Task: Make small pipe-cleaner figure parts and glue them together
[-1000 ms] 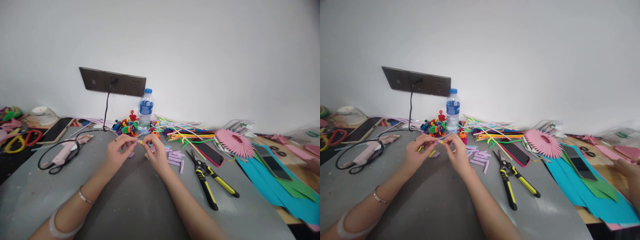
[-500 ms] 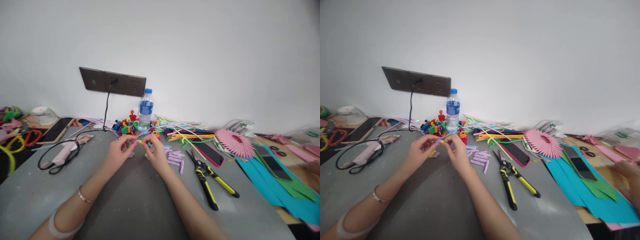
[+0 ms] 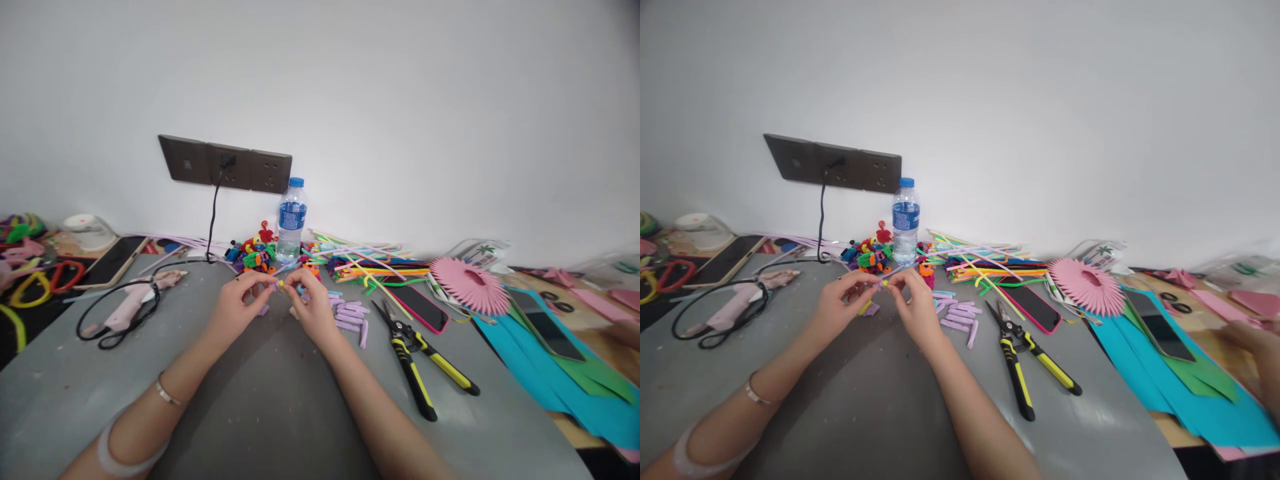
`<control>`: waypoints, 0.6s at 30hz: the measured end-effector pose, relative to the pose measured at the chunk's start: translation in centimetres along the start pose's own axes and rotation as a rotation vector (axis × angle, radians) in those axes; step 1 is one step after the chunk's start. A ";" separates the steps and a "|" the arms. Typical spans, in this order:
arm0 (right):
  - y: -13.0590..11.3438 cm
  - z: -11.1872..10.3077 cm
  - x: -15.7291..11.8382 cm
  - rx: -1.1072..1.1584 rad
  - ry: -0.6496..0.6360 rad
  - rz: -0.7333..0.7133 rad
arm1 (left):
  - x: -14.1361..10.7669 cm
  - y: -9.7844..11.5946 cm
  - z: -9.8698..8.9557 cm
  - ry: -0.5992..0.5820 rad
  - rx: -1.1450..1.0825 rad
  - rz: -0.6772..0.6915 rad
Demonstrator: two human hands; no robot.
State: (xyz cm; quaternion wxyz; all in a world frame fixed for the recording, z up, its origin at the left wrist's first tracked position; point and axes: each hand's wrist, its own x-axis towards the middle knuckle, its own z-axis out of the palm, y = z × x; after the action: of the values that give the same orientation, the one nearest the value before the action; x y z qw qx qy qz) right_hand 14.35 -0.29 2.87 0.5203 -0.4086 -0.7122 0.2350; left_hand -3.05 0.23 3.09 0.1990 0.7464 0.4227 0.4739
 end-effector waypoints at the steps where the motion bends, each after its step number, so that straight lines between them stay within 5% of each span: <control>1: 0.0 0.0 0.0 0.000 -0.002 -0.002 | 0.0 0.0 0.0 -0.001 0.004 0.004; 18: -0.2 0.0 0.1 0.004 0.009 -0.024 | -0.2 -0.1 0.2 0.031 -0.059 -0.051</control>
State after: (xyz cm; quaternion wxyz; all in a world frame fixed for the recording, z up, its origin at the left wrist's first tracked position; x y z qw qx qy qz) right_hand 14.28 -0.34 3.07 0.5270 -0.4000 -0.7142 0.2284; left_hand -2.94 0.16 2.87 0.2264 0.7219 0.4306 0.4922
